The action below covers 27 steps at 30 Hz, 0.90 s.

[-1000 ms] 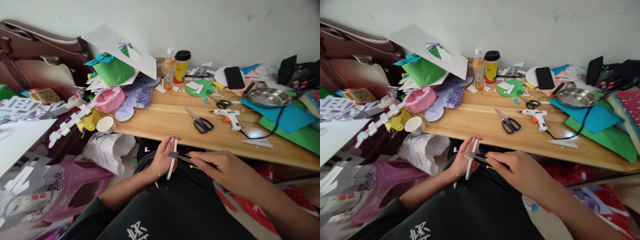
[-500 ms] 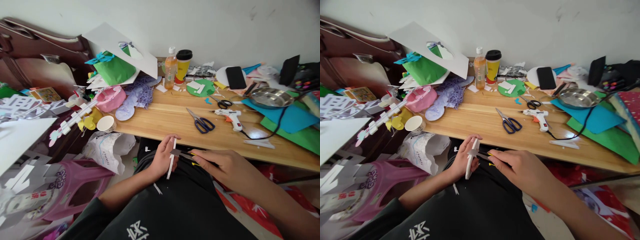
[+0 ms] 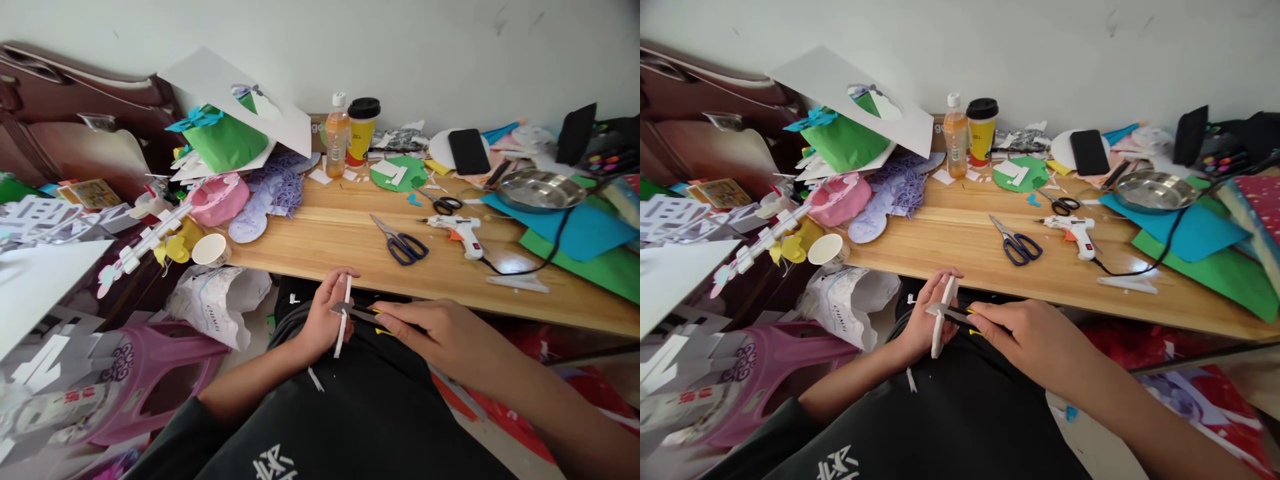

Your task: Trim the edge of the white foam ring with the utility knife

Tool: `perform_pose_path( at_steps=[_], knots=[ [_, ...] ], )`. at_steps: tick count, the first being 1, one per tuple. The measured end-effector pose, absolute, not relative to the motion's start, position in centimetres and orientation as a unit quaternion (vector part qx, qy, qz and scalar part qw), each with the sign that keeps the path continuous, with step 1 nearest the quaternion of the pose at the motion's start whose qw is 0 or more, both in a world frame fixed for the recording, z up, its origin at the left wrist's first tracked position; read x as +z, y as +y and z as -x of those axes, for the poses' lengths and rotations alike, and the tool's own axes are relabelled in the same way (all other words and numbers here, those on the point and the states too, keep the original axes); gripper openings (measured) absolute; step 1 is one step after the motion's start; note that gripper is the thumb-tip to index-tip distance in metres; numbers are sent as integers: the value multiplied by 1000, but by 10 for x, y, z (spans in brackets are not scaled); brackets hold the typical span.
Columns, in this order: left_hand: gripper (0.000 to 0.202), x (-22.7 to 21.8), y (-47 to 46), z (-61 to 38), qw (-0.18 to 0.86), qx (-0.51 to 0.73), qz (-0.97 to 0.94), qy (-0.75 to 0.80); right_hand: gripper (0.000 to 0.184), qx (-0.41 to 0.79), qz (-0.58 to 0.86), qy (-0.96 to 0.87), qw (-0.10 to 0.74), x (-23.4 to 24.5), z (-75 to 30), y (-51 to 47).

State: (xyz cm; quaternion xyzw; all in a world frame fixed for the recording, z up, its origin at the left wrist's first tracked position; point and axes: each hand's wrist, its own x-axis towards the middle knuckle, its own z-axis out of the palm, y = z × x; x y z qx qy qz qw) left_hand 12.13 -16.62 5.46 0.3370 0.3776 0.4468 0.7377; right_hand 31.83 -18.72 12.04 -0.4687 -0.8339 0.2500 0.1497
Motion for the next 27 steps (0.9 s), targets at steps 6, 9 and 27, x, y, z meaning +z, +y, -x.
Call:
perform_pose_path(
  at_steps=[6,9,27],
  knots=[
    [42,56,-168,-123,724,455,-332,398,33,264,470,-829,148,121,-320,-190],
    [42,55,-168,-123,728,460,-327,389,35,259,472,-831,138,121,-320,-191],
    [40,51,-163,-120,732,468,-316,381,32,247,462,-840,144,121,-314,-187]
  ],
)
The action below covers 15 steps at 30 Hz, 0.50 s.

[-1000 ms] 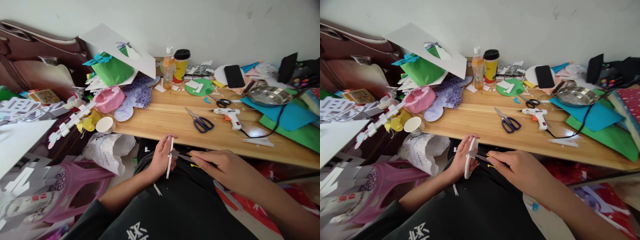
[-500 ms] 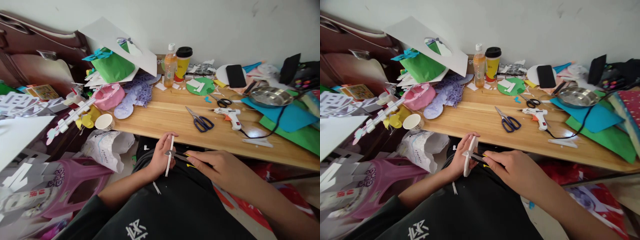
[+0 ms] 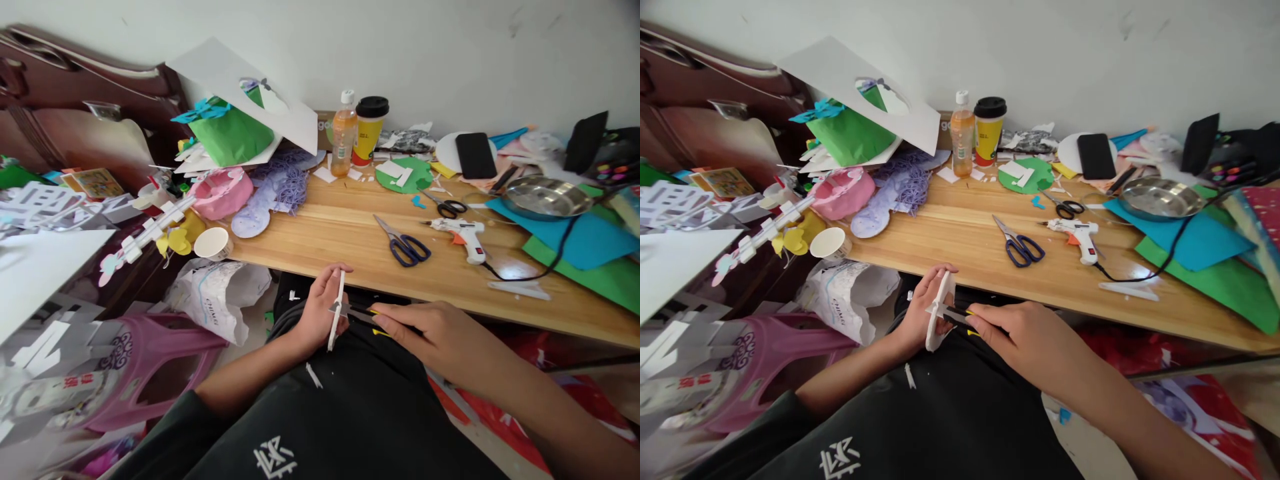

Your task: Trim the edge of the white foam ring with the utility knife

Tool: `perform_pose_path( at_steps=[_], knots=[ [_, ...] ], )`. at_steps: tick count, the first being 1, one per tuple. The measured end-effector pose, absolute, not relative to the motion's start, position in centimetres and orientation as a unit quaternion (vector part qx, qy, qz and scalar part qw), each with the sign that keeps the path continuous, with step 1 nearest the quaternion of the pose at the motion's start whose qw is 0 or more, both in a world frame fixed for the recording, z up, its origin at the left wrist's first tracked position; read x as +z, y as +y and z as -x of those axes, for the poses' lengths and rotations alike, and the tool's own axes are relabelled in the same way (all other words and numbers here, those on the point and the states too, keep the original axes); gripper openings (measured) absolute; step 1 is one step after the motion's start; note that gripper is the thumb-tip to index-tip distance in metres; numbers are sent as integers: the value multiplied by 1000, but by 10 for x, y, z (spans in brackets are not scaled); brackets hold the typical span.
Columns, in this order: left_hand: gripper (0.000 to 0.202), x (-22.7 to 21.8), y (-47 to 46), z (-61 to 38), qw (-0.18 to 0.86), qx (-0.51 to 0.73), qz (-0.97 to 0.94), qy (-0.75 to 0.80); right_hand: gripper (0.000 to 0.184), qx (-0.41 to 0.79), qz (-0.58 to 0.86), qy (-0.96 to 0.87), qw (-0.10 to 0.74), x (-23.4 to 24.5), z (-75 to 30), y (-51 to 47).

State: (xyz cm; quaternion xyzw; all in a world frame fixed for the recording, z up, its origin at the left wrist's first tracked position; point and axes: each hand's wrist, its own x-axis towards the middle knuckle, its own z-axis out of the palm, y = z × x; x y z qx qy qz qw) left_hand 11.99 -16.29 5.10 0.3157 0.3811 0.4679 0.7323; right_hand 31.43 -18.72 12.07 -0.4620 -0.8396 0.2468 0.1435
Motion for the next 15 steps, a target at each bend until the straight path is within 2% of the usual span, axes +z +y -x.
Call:
perform_pose_path(
  at_steps=[15],
  knots=[
    [39,48,-158,-120,713,495,-314,385,30,285,449,-838,122,119,-312,-191]
  ],
)
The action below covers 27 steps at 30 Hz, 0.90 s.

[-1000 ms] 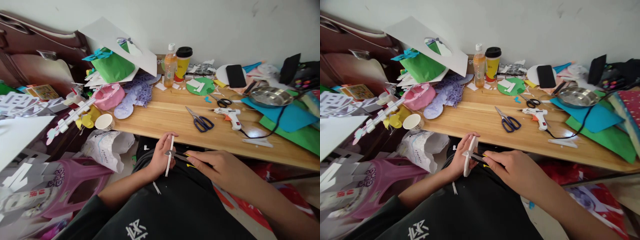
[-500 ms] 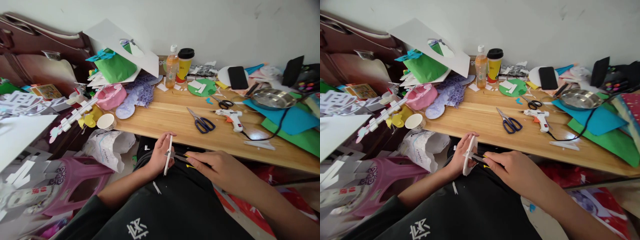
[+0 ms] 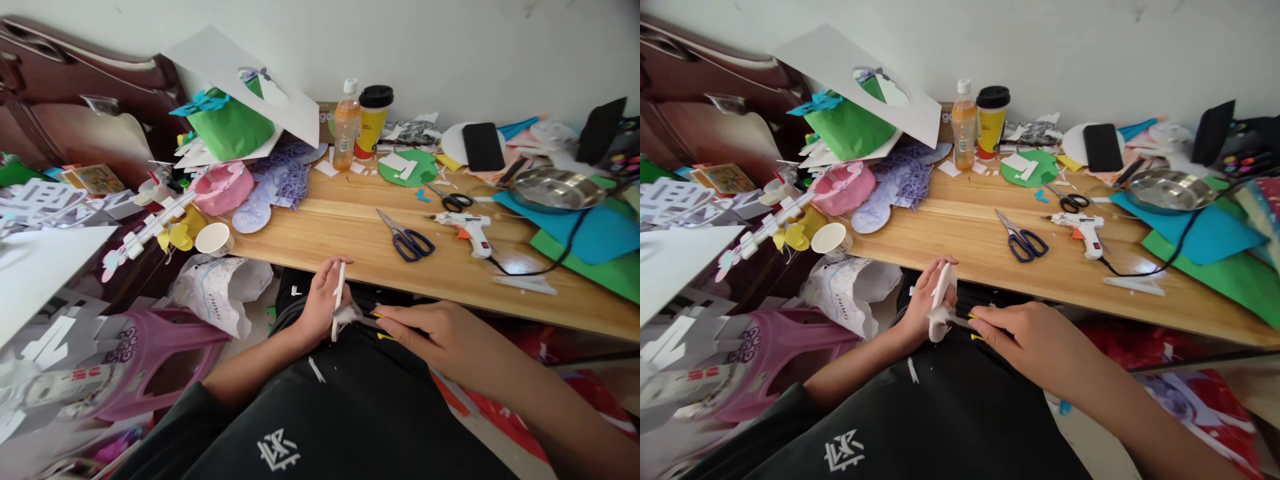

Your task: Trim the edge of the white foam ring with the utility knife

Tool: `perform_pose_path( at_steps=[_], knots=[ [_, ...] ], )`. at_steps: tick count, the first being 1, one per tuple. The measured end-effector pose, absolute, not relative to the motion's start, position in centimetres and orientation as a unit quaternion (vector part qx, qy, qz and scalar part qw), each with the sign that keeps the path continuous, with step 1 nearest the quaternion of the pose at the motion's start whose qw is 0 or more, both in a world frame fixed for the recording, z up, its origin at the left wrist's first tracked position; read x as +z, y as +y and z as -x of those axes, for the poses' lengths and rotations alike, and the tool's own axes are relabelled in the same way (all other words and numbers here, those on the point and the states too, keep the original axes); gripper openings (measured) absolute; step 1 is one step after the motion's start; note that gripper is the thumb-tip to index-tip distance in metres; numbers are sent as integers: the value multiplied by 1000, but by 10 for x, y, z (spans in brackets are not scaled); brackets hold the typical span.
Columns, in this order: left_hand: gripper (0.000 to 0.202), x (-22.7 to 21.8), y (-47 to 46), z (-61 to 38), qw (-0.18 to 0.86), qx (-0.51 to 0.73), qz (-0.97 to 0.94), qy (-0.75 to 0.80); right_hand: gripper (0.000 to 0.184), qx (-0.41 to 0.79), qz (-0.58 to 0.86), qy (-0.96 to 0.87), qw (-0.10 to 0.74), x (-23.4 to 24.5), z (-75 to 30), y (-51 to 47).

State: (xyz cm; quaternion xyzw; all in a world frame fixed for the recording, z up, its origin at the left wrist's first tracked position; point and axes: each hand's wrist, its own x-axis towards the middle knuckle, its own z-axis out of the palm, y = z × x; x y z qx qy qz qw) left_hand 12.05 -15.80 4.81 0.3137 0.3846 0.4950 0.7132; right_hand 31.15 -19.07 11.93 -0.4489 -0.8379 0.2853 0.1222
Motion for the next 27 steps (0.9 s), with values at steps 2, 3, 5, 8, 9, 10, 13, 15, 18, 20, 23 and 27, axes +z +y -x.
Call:
perform_pose_path(
  at_steps=[2,3,5,8,9,10,13,15,18,20,23,27],
  knots=[
    [41,48,-156,-120,734,481,-303,372,29,292,430,-845,123,118,-311,-195],
    [43,48,-155,-121,743,471,-301,369,28,295,423,-848,125,117,-311,-197],
    [46,48,-153,-122,748,459,-303,370,29,291,422,-848,132,117,-311,-199],
    [49,45,-152,-122,725,469,-329,381,32,260,443,-843,158,114,-314,-198],
    [51,43,-152,-121,719,468,-346,380,33,245,450,-842,172,112,-316,-196],
    [53,41,-152,-121,715,463,-365,375,34,230,453,-841,184,110,-318,-194],
    [57,37,-153,-120,708,458,-400,359,32,201,453,-845,201,102,-324,-188],
    [55,37,-154,-121,690,483,-389,372,31,190,449,-850,199,98,-327,-186],
    [50,43,-154,-122,675,504,-364,398,32,179,440,-857,200,98,-329,-187],
    [48,48,-156,-123,684,489,-358,407,33,177,437,-859,200,102,-328,-188],
    [50,54,-158,-123,697,445,-362,431,33,177,435,-861,194,109,-326,-188],
    [56,51,-161,-125,705,423,-365,437,33,173,425,-867,195,109,-324,-184]
  ],
)
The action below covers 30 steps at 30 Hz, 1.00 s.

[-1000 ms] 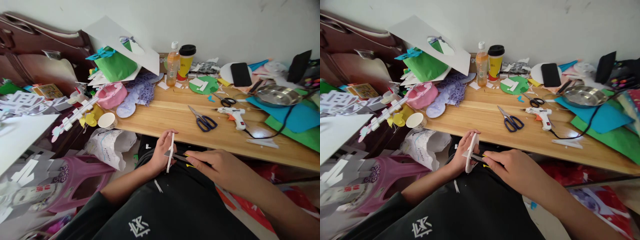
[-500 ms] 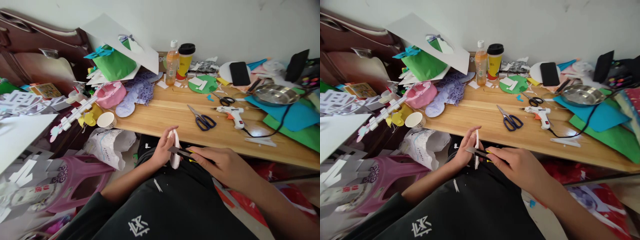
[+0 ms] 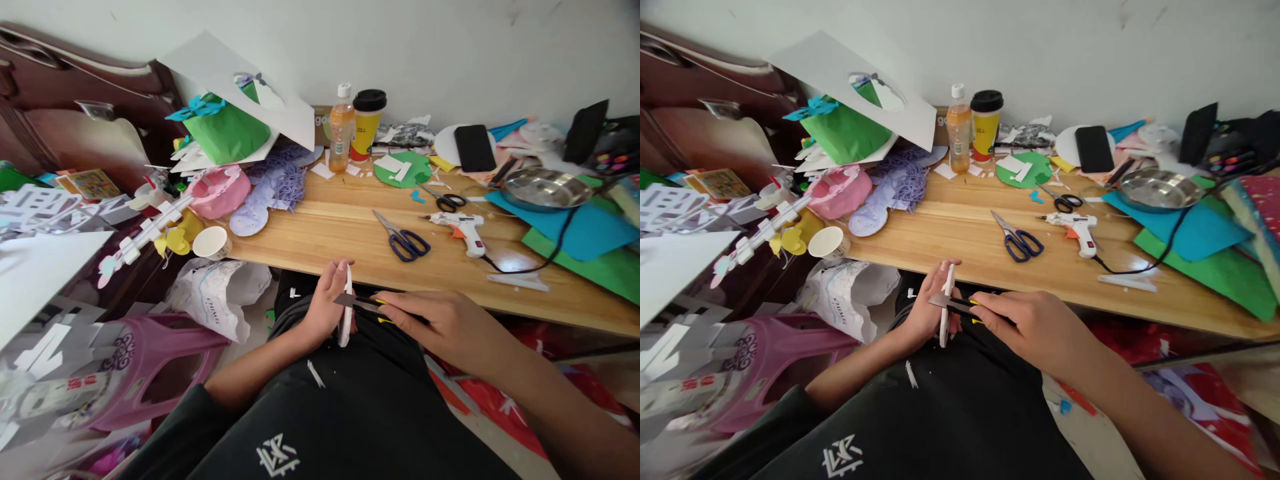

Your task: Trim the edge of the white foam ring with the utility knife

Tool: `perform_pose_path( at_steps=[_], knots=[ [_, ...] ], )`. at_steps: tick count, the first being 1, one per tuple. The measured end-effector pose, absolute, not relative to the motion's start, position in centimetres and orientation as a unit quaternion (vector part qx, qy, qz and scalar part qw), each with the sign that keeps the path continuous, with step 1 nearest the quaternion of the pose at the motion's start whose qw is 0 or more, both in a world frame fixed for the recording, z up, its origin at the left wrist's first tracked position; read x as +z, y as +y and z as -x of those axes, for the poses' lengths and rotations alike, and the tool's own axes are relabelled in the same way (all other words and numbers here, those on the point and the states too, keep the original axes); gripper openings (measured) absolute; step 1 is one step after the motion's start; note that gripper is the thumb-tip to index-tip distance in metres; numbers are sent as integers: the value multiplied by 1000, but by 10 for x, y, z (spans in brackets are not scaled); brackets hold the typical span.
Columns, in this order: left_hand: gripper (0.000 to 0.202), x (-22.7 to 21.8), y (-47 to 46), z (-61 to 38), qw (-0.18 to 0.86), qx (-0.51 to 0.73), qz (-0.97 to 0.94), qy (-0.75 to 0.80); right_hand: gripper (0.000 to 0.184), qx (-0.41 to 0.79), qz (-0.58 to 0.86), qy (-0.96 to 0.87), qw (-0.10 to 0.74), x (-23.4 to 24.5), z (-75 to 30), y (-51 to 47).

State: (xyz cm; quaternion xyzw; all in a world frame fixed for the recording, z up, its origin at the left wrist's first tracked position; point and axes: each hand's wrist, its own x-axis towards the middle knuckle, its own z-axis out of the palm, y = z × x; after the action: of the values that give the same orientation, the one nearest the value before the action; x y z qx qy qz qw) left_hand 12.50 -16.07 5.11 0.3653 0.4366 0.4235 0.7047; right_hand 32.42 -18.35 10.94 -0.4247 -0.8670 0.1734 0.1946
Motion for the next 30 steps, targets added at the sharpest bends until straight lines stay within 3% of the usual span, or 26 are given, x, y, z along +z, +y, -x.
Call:
perform_pose_path(
  at_steps=[30],
  knots=[
    [32,62,-156,-128,700,440,-346,443,33,114,419,-886,161,108,-318,-192]
  ],
)
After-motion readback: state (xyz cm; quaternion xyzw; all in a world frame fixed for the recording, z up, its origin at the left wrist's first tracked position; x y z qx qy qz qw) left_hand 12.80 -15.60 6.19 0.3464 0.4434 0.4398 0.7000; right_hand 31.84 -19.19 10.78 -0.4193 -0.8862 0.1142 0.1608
